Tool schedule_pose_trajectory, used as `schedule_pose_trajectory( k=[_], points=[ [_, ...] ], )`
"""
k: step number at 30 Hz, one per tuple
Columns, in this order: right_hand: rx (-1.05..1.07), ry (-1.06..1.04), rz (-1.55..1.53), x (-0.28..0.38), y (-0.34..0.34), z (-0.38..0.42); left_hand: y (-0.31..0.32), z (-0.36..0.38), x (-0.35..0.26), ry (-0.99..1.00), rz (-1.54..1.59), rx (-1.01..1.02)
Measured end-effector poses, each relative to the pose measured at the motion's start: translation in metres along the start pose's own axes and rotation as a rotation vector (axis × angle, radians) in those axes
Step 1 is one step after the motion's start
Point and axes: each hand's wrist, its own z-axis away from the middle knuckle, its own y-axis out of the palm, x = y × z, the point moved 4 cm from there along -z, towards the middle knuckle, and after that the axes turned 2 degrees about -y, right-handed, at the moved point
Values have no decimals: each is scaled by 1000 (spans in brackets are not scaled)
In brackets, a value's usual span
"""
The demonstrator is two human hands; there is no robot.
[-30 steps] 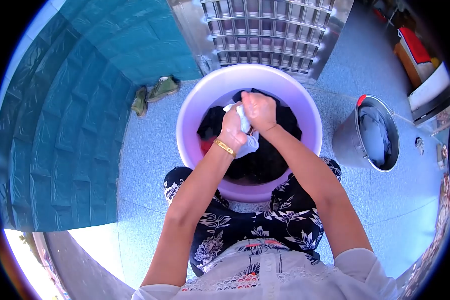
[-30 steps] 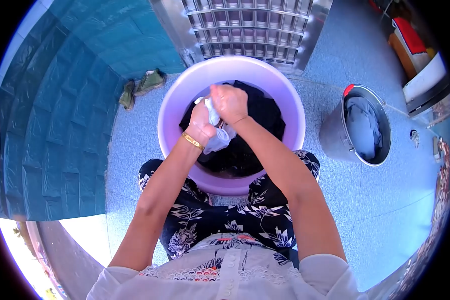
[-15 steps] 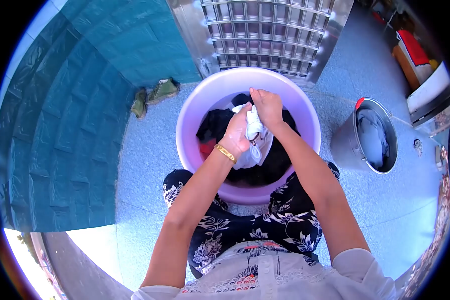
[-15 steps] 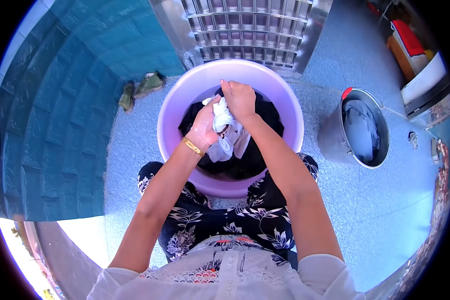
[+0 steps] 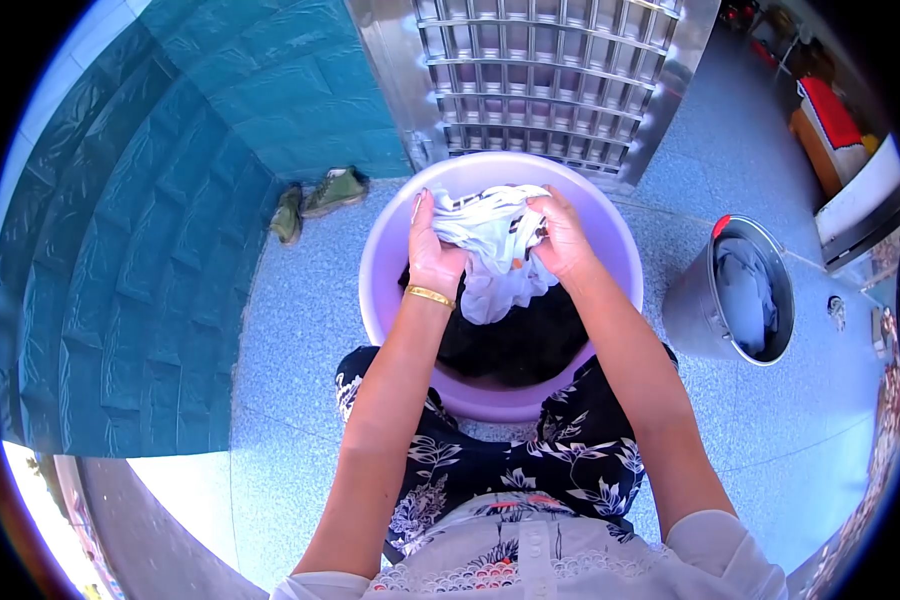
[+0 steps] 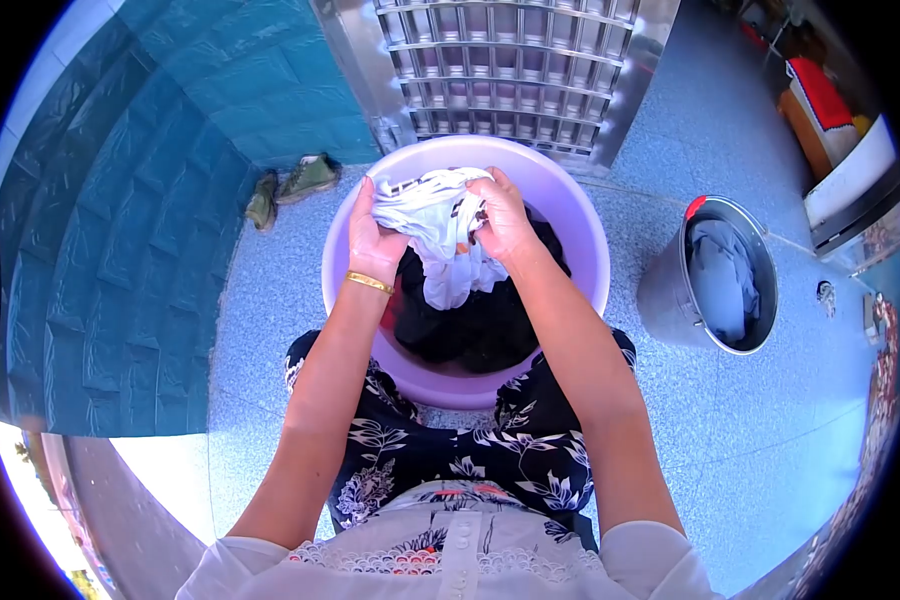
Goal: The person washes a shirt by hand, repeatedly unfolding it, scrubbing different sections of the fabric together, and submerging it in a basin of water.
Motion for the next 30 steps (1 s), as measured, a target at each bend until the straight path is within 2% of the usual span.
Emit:
schedule_pose_trajectory(
  k=[2,4,5,6,7,8,10,13,16,18,20,22,23,24,25,26,28,29,30],
  points=[
    [-107,20,-40,-10,3,-1,12,12,4,-35,-14,-31],
    [86,-42,269,-11,27,10,-4,5,10,-55,-49,-89],
    [274,-180,583,-17,38,14,-9,5,14,-94,-82,-94],
    [419,-345,748,-14,60,30,-14,4,18,-134,-115,-99],
    [481,-666,1003,-12,82,49,-20,2,16,-135,-291,-94],
    [484,-751,1146,-13,94,68,-3,17,18,-241,-322,-139],
    [452,-795,1290,-19,92,72,0,23,23,-239,-372,74],
    [213,-1082,1346,-17,65,50,-11,15,39,-341,-218,33],
    [-96,-847,1476,-10,28,13,-13,19,60,-322,-220,-61],
    [-102,-822,1485,-12,27,12,-10,20,59,-373,-194,-36],
    [-115,-794,1488,-16,33,17,-6,19,51,-308,-289,-56],
    [-14,-900,1322,-20,51,33,-16,12,45,-263,-284,-2],
    [144,-832,1319,-28,61,46,-25,5,40,-215,-275,53],
    [302,-759,1311,-34,73,62,-18,2,22,65,-1105,224],
    [394,-965,1432,-30,89,79,-25,-2,28,-99,-882,17],
    [390,-962,1432,-31,82,70,-33,-1,39,-260,-654,-184],
    [145,-972,1409,-24,50,34,-16,13,53,-371,-66,140],
    [42,-991,1373,-10,38,23,9,28,51,-473,-250,-51],
    [-105,-935,1399,0,19,8,18,32,47,-473,-254,-51]
  ],
)
